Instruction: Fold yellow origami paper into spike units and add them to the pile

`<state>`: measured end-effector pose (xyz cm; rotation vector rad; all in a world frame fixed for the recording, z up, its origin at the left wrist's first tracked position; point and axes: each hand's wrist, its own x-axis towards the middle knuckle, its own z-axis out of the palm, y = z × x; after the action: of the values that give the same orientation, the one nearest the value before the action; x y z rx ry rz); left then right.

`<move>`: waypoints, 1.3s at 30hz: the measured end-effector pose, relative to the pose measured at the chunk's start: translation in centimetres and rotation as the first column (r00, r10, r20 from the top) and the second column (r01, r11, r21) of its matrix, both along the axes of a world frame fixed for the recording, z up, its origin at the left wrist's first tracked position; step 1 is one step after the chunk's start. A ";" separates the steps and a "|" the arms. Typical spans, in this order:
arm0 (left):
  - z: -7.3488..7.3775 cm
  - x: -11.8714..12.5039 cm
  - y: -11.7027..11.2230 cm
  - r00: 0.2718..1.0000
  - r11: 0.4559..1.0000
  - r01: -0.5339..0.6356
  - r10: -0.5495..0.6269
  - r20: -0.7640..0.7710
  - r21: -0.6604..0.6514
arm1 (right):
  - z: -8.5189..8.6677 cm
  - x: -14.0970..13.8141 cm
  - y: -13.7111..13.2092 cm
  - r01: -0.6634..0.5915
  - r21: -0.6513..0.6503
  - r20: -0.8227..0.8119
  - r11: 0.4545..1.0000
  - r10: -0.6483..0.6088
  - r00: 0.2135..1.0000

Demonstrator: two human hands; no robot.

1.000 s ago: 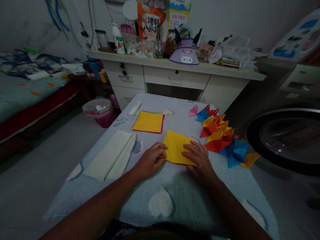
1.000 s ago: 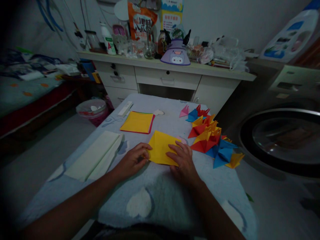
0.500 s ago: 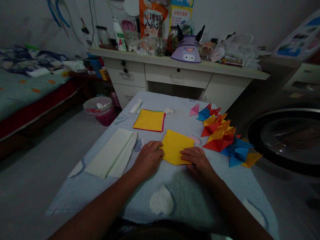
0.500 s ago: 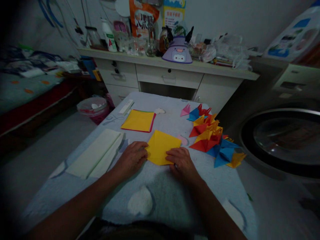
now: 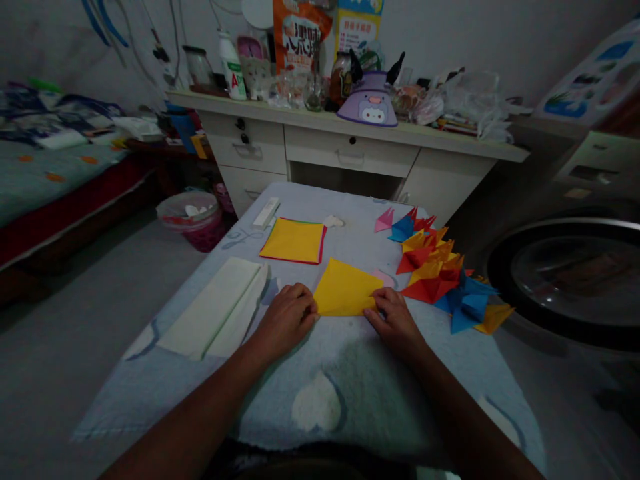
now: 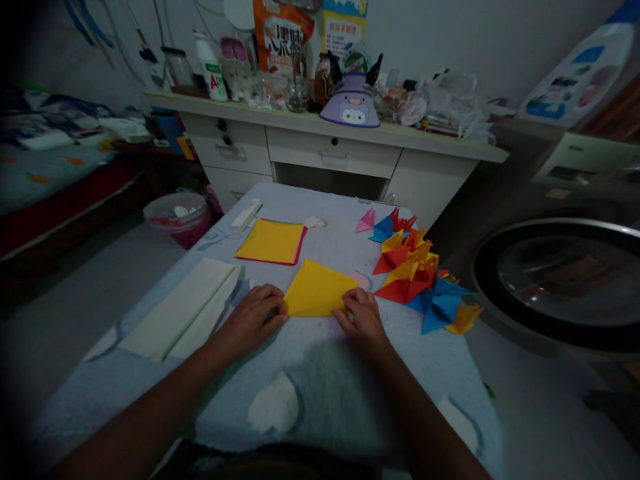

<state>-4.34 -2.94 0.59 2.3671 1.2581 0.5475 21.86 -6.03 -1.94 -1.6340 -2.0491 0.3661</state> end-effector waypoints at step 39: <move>-2.1 3.9 -3.7 0.930 0.905 0.346 -0.297 -0.215 0.248 | -0.3 -1.1 1.3 0.181 0.023 0.099 0.983 -0.182 0.978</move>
<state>-0.42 -6.62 -1.48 2.8419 0.8649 0.4460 20.75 -4.75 -2.29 -1.8479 -1.9481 0.2086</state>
